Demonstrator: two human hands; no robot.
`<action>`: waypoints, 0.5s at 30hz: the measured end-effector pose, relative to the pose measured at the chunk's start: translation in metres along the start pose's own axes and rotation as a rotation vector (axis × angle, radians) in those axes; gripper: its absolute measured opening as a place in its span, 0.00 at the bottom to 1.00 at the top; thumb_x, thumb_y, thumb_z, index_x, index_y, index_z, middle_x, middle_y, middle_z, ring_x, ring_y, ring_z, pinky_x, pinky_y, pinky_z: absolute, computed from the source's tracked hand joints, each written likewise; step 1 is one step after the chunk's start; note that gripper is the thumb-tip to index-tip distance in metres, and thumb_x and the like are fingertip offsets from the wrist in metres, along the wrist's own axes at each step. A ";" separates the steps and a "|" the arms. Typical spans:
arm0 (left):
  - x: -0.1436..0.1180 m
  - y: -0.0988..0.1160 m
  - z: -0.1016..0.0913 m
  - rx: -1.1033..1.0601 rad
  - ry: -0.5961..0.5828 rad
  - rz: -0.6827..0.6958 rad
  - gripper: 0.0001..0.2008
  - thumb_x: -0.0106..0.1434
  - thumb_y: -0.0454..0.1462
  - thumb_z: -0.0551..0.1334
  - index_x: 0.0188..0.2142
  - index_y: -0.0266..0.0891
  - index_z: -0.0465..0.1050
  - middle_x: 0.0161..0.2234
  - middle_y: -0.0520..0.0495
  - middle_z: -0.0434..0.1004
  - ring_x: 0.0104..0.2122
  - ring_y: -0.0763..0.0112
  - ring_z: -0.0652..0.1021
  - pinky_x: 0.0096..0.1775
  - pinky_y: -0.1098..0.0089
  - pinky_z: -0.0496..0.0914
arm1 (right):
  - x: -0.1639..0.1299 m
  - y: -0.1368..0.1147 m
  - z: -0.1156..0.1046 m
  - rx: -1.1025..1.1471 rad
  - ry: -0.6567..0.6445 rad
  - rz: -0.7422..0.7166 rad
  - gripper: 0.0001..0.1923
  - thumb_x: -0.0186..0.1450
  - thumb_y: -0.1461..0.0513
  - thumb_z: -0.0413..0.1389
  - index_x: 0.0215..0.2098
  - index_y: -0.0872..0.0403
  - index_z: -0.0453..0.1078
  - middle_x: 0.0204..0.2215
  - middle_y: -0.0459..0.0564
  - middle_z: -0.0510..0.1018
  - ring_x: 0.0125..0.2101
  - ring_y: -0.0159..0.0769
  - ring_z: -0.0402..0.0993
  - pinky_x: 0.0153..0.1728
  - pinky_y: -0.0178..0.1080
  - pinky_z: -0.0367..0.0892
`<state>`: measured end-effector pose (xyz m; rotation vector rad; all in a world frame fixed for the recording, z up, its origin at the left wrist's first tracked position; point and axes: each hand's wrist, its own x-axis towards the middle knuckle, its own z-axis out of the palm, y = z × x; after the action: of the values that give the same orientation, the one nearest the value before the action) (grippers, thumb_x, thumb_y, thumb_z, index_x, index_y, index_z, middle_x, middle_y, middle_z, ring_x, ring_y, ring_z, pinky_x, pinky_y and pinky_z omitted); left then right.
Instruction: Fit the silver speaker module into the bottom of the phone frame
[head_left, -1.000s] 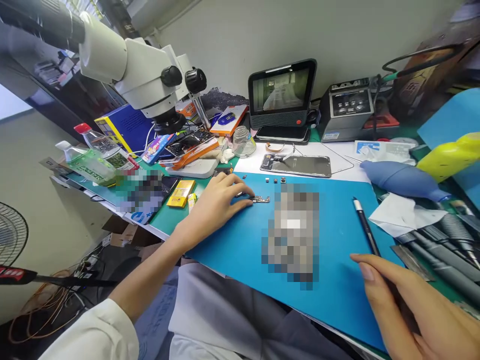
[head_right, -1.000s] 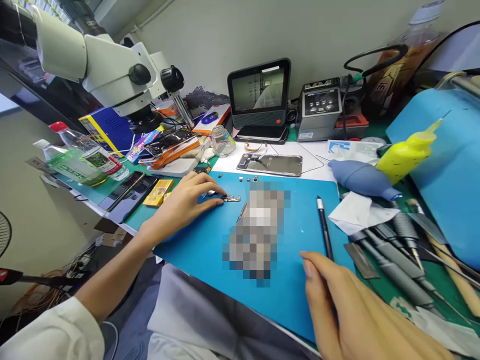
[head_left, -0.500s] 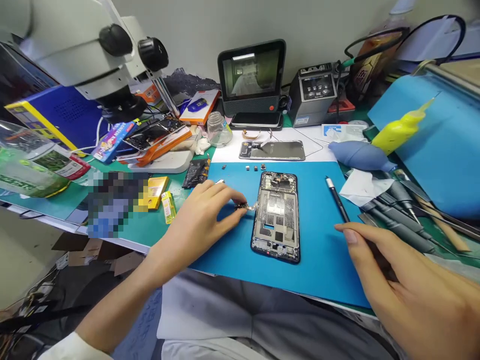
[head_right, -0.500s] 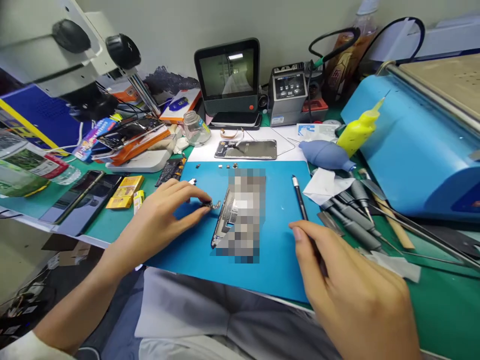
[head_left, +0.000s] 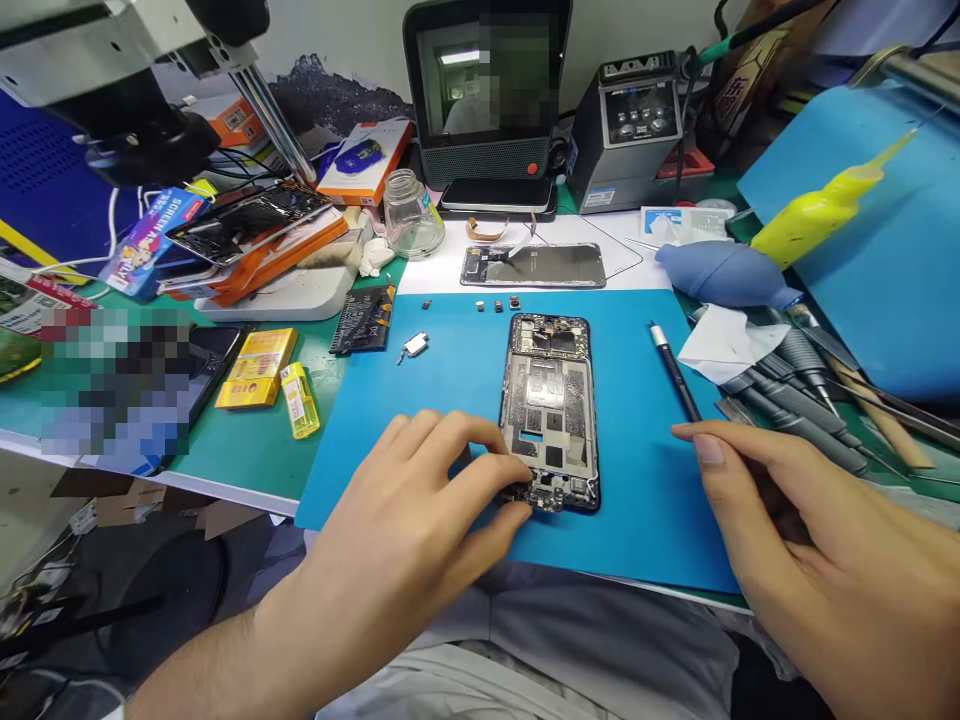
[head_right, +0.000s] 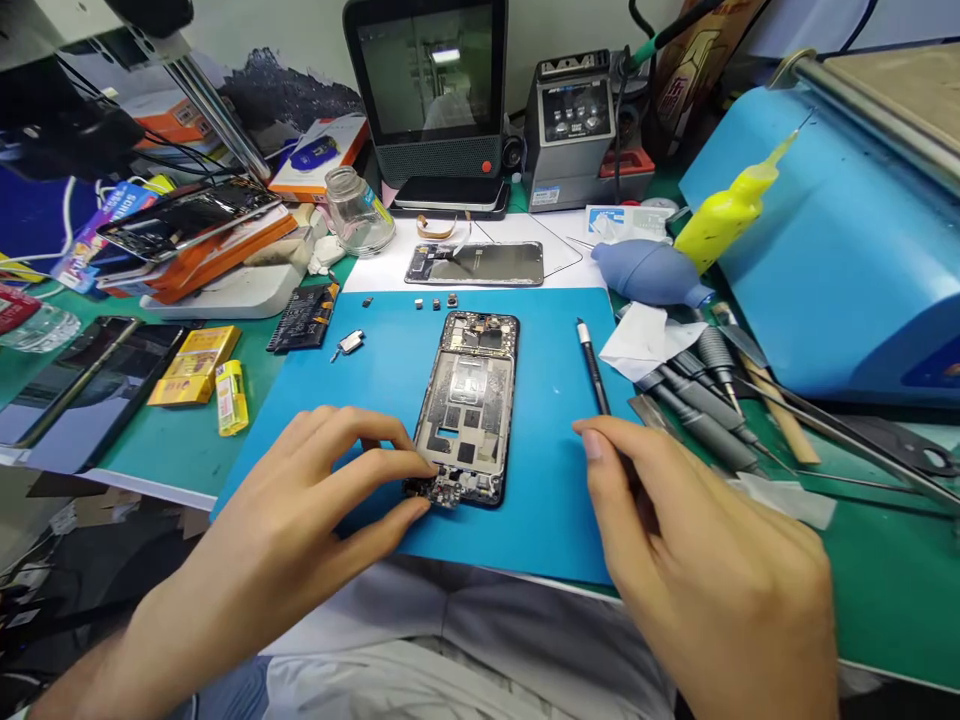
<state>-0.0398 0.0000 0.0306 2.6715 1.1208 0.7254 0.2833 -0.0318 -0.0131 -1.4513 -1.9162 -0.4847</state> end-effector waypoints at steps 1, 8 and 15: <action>0.001 0.001 0.001 0.005 -0.003 0.008 0.07 0.96 0.40 0.64 0.62 0.47 0.82 0.57 0.49 0.90 0.51 0.60 0.86 0.53 0.55 0.76 | 0.000 0.000 0.000 0.006 -0.004 0.000 0.10 0.97 0.54 0.59 0.59 0.47 0.80 0.35 0.37 0.87 0.26 0.28 0.77 0.28 0.38 0.61; 0.005 0.006 0.009 -0.001 0.009 0.006 0.08 0.96 0.41 0.63 0.60 0.46 0.83 0.56 0.50 0.92 0.49 0.62 0.86 0.51 0.55 0.75 | -0.006 0.001 0.001 0.030 -0.041 0.062 0.13 0.97 0.50 0.59 0.60 0.45 0.84 0.39 0.36 0.90 0.23 0.25 0.72 0.30 0.39 0.64; 0.005 0.004 0.013 -0.024 0.011 -0.014 0.09 0.96 0.44 0.65 0.61 0.46 0.83 0.56 0.52 0.92 0.49 0.63 0.86 0.50 0.55 0.75 | -0.025 0.008 0.003 0.073 -0.115 0.258 0.16 0.96 0.43 0.58 0.64 0.35 0.86 0.43 0.38 0.93 0.35 0.38 0.85 0.36 0.45 0.66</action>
<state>-0.0280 0.0016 0.0227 2.6406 1.1254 0.7469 0.2941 -0.0444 -0.0335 -1.6788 -1.7791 -0.2136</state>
